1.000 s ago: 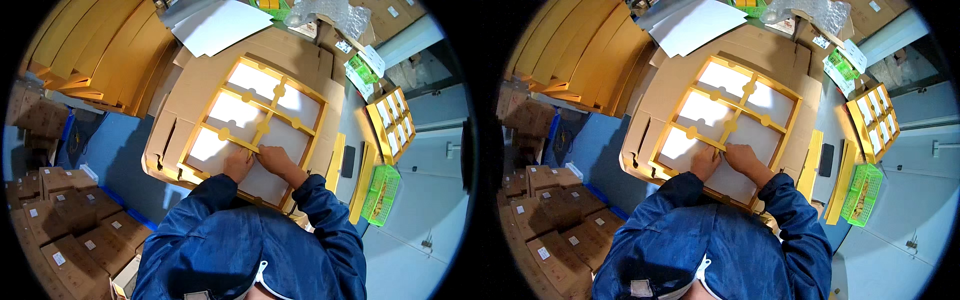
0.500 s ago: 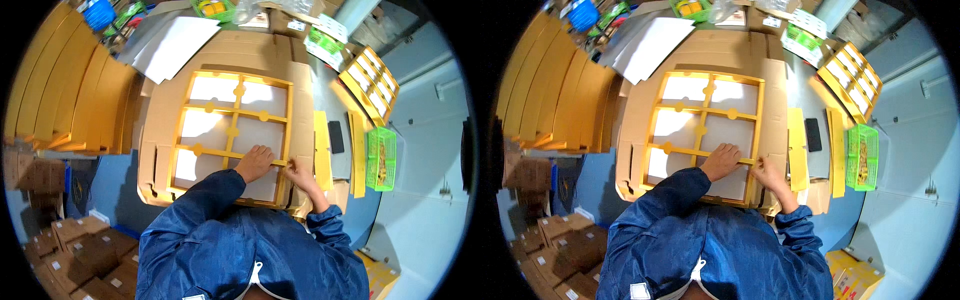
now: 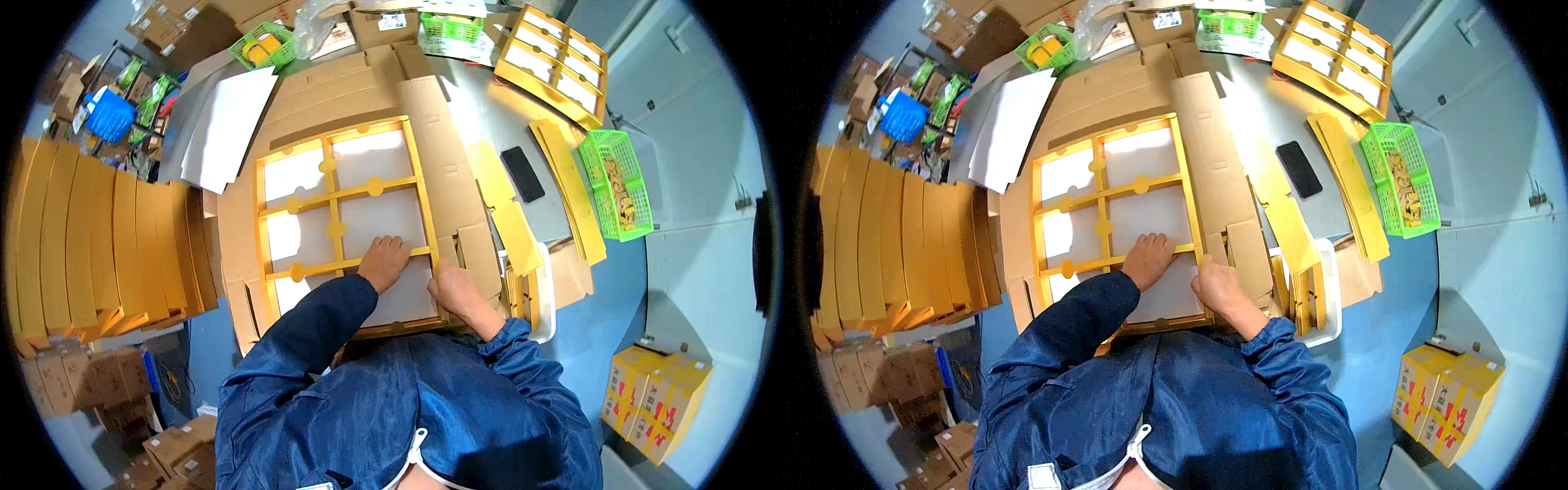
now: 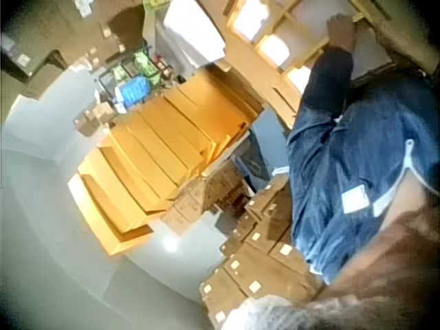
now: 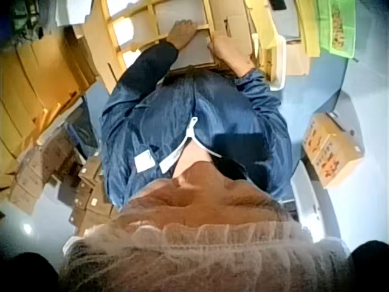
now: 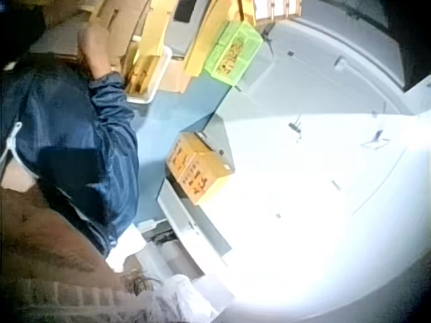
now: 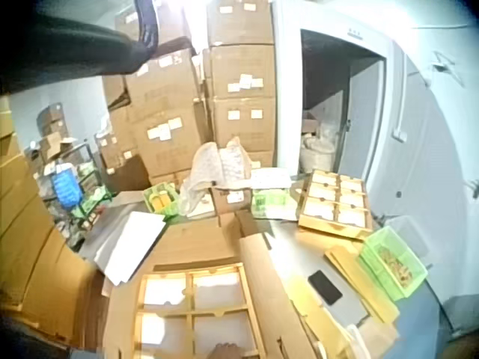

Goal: The person assembles a cardboard box by folding its sides and inserting a yellow grid divider. They then place a white foam sheet inside the box and add smaller yellow cardboard dividers into the grid compartments. The person repeats the process of inserting dividers into the grid structure.

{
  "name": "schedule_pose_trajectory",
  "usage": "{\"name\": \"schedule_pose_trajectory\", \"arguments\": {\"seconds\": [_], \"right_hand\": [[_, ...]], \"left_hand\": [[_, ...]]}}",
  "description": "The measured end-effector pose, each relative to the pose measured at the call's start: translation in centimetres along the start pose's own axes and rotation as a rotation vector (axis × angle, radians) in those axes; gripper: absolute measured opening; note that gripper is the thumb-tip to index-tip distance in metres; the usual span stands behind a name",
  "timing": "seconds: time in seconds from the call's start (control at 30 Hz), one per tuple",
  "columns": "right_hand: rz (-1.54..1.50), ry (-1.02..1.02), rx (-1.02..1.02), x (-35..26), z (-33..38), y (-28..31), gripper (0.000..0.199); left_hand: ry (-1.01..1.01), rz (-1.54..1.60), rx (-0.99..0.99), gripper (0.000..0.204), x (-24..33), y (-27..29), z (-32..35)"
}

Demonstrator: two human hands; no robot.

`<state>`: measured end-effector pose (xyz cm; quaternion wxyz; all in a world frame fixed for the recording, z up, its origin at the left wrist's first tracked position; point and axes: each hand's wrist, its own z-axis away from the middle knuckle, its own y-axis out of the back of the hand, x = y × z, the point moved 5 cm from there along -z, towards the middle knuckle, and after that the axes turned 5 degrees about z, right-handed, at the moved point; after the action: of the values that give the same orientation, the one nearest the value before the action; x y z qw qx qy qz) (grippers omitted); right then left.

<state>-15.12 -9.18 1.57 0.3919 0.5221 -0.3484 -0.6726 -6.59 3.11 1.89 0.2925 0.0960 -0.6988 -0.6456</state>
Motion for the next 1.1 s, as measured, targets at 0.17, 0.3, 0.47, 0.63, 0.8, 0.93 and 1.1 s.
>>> {"name": "schedule_pose_trajectory", "arguments": {"seconds": [0.17,0.3,0.47,0.63,0.8,0.93,1.1], "right_hand": [[0.041,0.017,0.017,-0.4,-0.6,0.2,0.019],[0.050,0.041,0.070,0.2,-1.1,0.1,0.019],[0.015,0.006,0.080,0.2,-1.3,1.0,0.020],[-0.037,-0.080,-0.009,1.4,-2.0,0.2,0.045],[-0.294,-0.126,-0.090,2.3,1.4,0.1,0.052],[-0.394,-0.113,0.025,4.9,4.5,-4.0,0.055],[-0.401,-0.174,-0.042,4.1,4.0,-3.6,0.053]], "left_hand": [[-0.057,0.052,0.000,0.010,0.5,-0.4,-0.6],[-0.045,-0.012,0.122,0.009,1.1,-1.0,-1.3],[-0.073,-0.053,0.118,0.011,0.7,-1.2,-1.9],[0.012,0.212,0.221,0.029,0.8,-0.1,-1.7],[0.314,0.138,0.567,0.053,-3.8,5.8,8.6],[1.018,-0.049,0.701,0.063,-10.3,7.2,22.1],[1.130,1.146,0.468,0.052,-13.5,-1.2,32.2]]}}
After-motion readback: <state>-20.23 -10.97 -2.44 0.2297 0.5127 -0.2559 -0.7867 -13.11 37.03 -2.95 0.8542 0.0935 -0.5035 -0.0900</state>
